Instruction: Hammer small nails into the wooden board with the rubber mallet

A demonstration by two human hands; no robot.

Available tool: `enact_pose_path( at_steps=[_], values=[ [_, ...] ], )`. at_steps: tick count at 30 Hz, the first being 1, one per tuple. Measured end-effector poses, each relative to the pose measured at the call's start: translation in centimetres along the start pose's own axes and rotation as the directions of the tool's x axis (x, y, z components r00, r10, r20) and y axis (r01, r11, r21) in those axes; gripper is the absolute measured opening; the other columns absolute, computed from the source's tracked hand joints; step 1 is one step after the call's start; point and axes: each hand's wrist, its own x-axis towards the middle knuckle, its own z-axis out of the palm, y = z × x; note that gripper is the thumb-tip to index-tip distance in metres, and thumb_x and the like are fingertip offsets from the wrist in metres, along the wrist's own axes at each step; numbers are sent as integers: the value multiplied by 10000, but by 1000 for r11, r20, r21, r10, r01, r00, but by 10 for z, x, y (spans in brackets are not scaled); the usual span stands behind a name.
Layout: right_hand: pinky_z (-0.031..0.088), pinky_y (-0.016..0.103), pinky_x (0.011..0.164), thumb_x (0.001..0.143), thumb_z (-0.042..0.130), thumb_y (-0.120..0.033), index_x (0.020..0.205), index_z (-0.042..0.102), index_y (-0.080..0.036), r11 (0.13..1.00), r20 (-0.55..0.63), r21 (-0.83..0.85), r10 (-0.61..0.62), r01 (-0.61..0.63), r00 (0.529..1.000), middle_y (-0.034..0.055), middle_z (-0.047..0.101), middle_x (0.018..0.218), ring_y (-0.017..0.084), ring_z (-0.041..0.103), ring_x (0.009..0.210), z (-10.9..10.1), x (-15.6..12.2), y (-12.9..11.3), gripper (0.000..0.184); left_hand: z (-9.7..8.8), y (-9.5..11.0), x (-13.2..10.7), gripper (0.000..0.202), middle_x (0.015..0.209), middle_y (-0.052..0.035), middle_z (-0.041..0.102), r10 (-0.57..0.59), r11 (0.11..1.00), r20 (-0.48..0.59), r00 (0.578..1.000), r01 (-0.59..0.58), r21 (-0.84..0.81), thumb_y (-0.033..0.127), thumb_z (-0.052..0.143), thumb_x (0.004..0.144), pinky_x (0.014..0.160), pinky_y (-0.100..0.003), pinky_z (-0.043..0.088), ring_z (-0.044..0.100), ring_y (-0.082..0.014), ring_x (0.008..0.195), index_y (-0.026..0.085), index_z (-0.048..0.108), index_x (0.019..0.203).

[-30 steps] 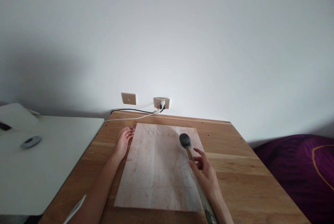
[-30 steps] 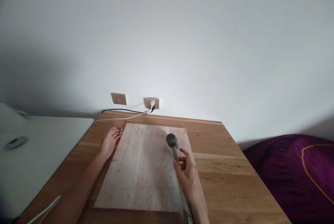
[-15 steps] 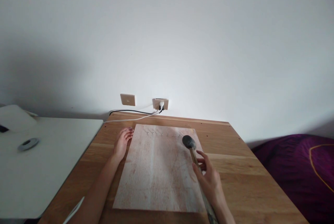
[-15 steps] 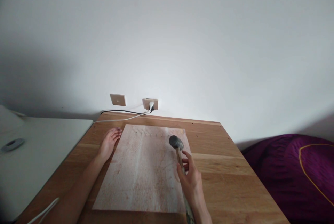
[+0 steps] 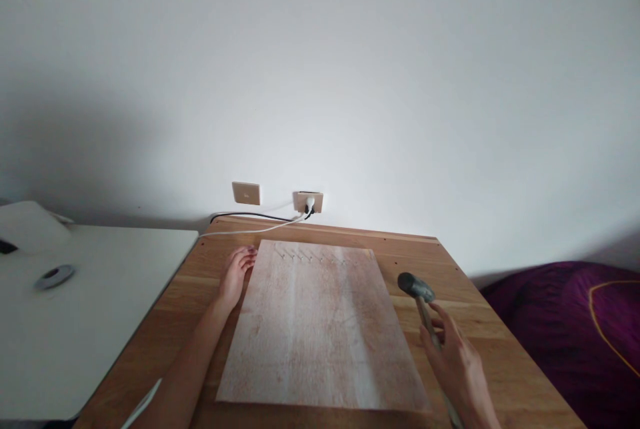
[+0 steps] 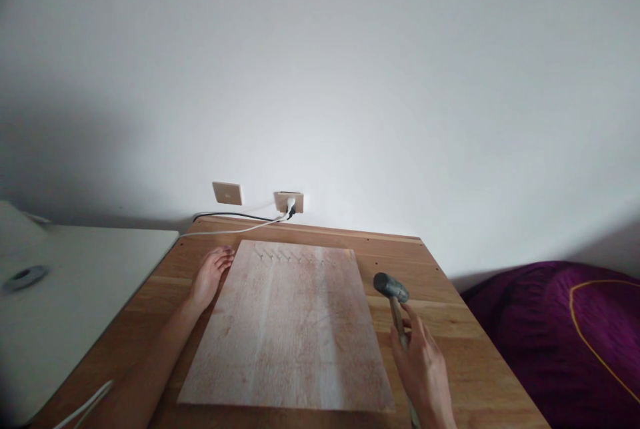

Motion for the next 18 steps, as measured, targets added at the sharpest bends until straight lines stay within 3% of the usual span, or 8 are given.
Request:
enact_pose_path(
  at_steps=[5, 12, 18],
  values=[
    [551, 357, 671, 886, 476, -457, 1296, 583, -230, 995, -9, -93, -36, 35, 999, 94, 779, 1022, 281, 765, 821, -2, 5, 18, 481, -1, -2, 1, 361, 902, -69, 751, 1, 1000, -8, 1000, -1, -20, 411, 800, 622, 700, -270, 512, 685, -186, 808, 168, 702, 870],
    [528, 344, 639, 963, 416, -376, 1271, 589, -212, 938, -2, -311, -159, 151, 987, 108, 760, 1053, 274, 746, 831, 2, 14, 18, 390, -2, -4, 1, 372, 901, -74, 752, 25, 1000, -13, 1000, -25, -2, 424, 787, 636, 704, -284, 509, 686, -192, 798, 165, 700, 889],
    [532, 363, 645, 968, 404, -341, 1257, 607, -196, 888, -21, -405, -248, 218, 969, 117, 747, 956, 274, 721, 761, 9, 15, 22, 382, -1, -4, -1, 378, 895, -74, 748, 40, 999, -15, 999, -40, 6, 432, 795, 640, 710, -280, 508, 682, -182, 790, 159, 695, 882]
  ],
)
